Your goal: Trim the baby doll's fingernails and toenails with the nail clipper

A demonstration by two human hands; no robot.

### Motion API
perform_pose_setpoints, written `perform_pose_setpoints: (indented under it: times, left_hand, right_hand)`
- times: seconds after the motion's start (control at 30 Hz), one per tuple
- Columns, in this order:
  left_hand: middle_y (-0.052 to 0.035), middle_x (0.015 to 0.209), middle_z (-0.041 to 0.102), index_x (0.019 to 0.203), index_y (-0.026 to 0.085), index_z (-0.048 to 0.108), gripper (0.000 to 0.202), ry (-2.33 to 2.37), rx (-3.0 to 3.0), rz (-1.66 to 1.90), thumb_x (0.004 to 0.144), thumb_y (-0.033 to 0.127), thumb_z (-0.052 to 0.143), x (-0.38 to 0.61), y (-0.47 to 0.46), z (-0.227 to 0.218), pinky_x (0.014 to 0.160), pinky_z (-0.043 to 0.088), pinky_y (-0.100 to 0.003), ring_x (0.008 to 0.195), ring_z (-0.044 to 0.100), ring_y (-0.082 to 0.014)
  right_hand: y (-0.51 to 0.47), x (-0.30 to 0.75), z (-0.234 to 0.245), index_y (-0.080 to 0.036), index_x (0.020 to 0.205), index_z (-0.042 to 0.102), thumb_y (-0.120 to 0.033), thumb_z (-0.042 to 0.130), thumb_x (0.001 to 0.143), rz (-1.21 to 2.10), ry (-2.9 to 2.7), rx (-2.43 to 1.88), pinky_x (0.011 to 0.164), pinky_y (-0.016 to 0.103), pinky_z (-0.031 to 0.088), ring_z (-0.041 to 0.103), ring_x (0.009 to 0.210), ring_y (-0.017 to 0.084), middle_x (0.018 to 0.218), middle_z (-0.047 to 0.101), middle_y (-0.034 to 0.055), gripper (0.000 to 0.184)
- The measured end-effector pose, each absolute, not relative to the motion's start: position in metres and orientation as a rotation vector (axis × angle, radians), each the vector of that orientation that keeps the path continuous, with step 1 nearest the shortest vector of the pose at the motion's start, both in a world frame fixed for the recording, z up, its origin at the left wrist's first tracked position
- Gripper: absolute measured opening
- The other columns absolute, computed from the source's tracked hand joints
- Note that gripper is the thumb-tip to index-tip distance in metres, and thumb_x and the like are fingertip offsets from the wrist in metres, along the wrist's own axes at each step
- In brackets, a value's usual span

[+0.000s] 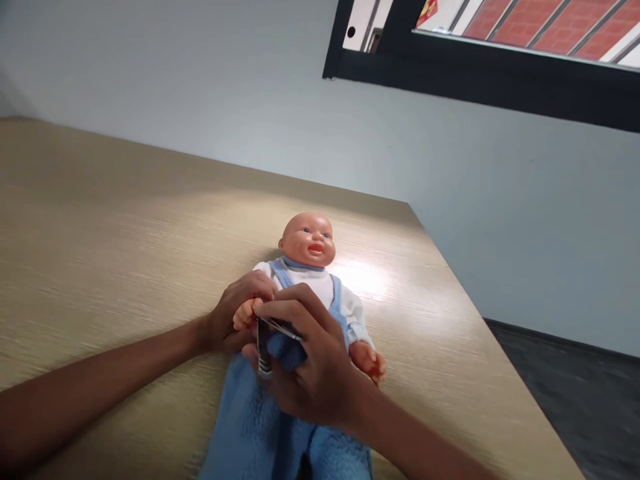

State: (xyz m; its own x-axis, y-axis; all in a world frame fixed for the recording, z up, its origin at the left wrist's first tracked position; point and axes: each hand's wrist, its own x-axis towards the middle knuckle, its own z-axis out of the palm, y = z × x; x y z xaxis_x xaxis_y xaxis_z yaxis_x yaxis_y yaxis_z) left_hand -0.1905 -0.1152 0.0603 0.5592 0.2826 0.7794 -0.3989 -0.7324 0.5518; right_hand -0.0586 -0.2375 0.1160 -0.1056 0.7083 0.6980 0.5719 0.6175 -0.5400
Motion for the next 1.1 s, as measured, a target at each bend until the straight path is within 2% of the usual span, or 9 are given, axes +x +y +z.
perform_pose_setpoints:
  times: [0.17,0.27,0.4,0.5,0.63,0.87,1.0,1.1]
  left_hand:
    - [-0.0080,0.085,0.062,0.092,0.018,0.052,0.035,-0.098,2.096,1.210,0.094,0.053,0.052,-0.1907,-0.1151,0.0586,0.072,0.043,-0.036,0.077,0.056,-0.0205]
    - [-0.0083,0.086,0.061,0.094,0.018,0.052,0.035,-0.090,2.085,1.211,0.095,0.053,0.051,-0.1912,-0.1159,0.0596,0.072,0.043,-0.036,0.077,0.056,-0.0204]
    - [-0.0075,0.084,0.060,0.093,0.018,0.052,0.037,-0.079,2.077,1.209,0.095,0.055,0.049,-0.1913,-0.1167,0.0607,0.071,0.042,-0.035,0.076,0.055,-0.0201]
    - [-0.0060,0.083,0.059,0.092,0.019,0.051,0.034,-0.078,2.084,1.193,0.093,0.052,0.053,-0.1917,-0.1170,0.0610,0.071,0.042,-0.035,0.076,0.054,-0.0198]
    - [-0.0064,0.085,0.060,0.092,0.019,0.050,0.033,-0.070,2.077,1.194,0.093,0.052,0.052,-0.1917,-0.1167,0.0599,0.071,0.042,-0.035,0.075,0.053,-0.0194]
    - [-0.0037,0.079,0.059,0.091,0.020,0.049,0.034,-0.075,2.082,1.227,0.091,0.053,0.054,-0.1894,-0.1162,0.0566,0.071,0.041,-0.034,0.072,0.053,-0.0181]
    - [-0.0050,0.082,0.060,0.093,0.020,0.050,0.031,-0.096,2.087,1.220,0.091,0.050,0.055,-0.1898,-0.1163,0.0560,0.072,0.042,-0.035,0.074,0.053,-0.0189]
    - [-0.0058,0.084,0.060,0.092,0.020,0.050,0.033,-0.082,2.085,1.212,0.091,0.052,0.053,-0.1902,-0.1161,0.0556,0.071,0.041,-0.034,0.073,0.052,-0.0187]
  right_hand:
    - [-0.2382,-0.0584,0.1168,-0.017,0.106,0.059,-0.015,0.069,0.084,0.185,-1.683,-1.078,0.065,0.026,0.051,0.059,0.074,0.013,0.085,0.060,0.0008,0.024]
    - [-0.2373,-0.0590,0.1160,-0.018,0.106,0.059,-0.014,0.070,0.083,0.175,-1.611,-1.035,0.065,0.028,0.053,0.060,0.074,0.014,0.084,0.061,0.0009,0.026]
    - [-0.2358,-0.0591,0.1162,-0.019,0.107,0.061,-0.014,0.070,0.083,0.155,-1.661,-0.970,0.071,0.031,0.058,0.064,0.081,0.018,0.089,0.065,0.0028,0.026]
    - [-0.2357,-0.0586,0.1165,-0.020,0.114,0.061,-0.015,0.070,0.085,0.214,-1.716,-0.940,0.073,0.029,0.060,0.066,0.085,0.017,0.095,0.066,0.0032,0.031]
    - [-0.2366,-0.0571,0.1157,-0.021,0.120,0.060,-0.017,0.066,0.092,0.250,-1.754,-0.945,0.079,0.026,0.062,0.068,0.090,0.016,0.104,0.066,0.0040,0.029]
    - [-0.2397,-0.0517,0.1101,-0.027,0.123,0.062,-0.025,0.069,0.091,0.152,-1.806,-0.995,0.083,0.023,0.065,0.072,0.089,0.017,0.110,0.069,-0.0003,0.033]
    - [-0.2390,-0.0506,0.1128,-0.026,0.126,0.062,-0.016,0.065,0.092,0.068,-1.884,-0.955,0.084,0.023,0.064,0.072,0.092,0.018,0.110,0.070,0.0010,0.036]
    - [-0.2370,-0.0526,0.1167,-0.025,0.125,0.061,-0.019,0.064,0.094,0.056,-1.885,-0.936,0.081,0.023,0.064,0.072,0.088,0.017,0.106,0.070,0.0022,0.031]
